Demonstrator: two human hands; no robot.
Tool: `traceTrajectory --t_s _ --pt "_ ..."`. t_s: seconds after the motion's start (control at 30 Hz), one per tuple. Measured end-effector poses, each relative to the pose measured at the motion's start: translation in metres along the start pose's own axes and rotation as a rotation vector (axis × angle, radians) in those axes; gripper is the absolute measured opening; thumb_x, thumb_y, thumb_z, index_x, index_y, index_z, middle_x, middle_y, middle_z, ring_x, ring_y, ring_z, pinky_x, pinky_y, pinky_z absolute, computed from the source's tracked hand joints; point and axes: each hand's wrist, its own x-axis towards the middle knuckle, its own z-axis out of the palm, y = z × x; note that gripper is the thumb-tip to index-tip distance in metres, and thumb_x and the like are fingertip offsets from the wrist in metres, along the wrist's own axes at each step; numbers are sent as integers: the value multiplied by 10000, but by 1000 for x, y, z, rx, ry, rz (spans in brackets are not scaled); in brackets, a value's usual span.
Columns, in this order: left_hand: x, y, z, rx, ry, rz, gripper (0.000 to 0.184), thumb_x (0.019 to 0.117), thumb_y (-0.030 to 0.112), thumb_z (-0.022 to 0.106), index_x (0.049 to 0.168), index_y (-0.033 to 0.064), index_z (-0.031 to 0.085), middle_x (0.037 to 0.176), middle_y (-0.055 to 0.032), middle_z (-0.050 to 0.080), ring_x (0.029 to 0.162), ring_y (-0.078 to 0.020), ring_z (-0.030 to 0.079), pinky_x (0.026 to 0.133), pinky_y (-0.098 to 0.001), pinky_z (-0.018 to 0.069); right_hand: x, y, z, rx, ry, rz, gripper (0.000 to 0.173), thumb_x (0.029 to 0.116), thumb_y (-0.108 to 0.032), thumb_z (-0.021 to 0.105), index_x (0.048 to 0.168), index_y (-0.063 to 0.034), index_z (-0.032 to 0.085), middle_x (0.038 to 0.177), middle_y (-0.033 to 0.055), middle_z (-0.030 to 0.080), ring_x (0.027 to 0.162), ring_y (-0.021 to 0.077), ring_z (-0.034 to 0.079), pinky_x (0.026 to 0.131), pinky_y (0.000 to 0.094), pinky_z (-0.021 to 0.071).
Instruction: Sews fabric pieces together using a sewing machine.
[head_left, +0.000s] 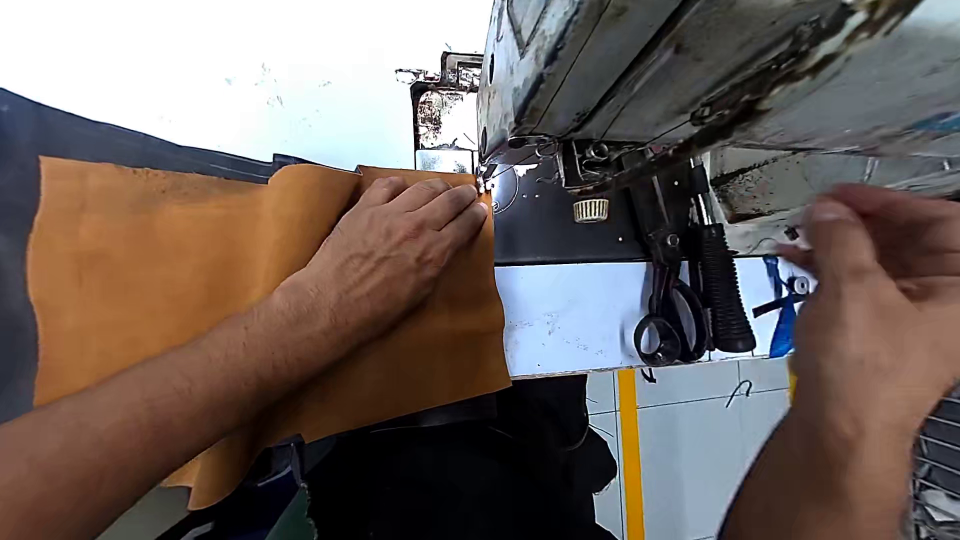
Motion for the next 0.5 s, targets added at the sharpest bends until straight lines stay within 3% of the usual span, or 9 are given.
traceTrajectory --t_s 0.07,0.13,0.2,0.27,0.37,0.43,0.5 --pt "1 -1 -3 25 -16 8 432 1092 125 342 1474 121 543 1478 -101 573 1341 -301 561 1048 -507 451 8 37 -22 -277 62 41 562 1035 -383 569 1482 -54 483 1475 177 525 1335 252 546 1086 448 471" --pt "3 -2 -5 38 -19 13 429 1089 126 345 1467 120 548 1463 -106 582 1331 -305 568 1050 -514 446 12 55 -27 -435 -2 12 599 1027 -255 540 1547 -7 376 1569 277 393 1444 409 414 1138 587 381" --pt "4 -3 -5 43 -10 17 420 1089 128 350 1451 119 564 1442 -108 598 1319 -305 577 1042 -510 450 11 65 -22 -527 -11 -71 553 998 -149 543 1511 13 417 1575 277 389 1475 442 358 1174 602 315" --pt "6 -5 -6 53 -17 17 415 1095 134 346 1446 120 566 1448 -105 596 1321 -305 577 1042 -512 450 10 70 -17 -561 18 -114 540 989 -136 533 1500 7 433 1584 252 394 1501 423 328 1211 566 281" --pt "8 -8 -7 60 -30 21 412 1091 135 353 1447 121 562 1458 -106 585 1321 -311 574 1037 -523 441 9 75 -12 -565 43 -110 512 986 -120 511 1483 -4 461 1567 235 430 1489 412 355 1211 550 286" --pt "8 -9 -6 61 -32 22 418 1085 118 352 1443 121 567 1461 -109 583 1318 -314 575 1043 -523 440 5 77 -9 -570 -23 -82 450 1006 -79 473 1440 31 518 1489 288 501 1392 485 459 1113 659 365" --pt "8 -8 -5 59 -25 24 418 1084 111 350 1437 122 573 1462 -107 584 1319 -312 577 1053 -526 440 3 82 -3 -566 -49 -48 446 1007 -54 448 1434 -1 564 1503 229 531 1402 433 490 1125 642 376"
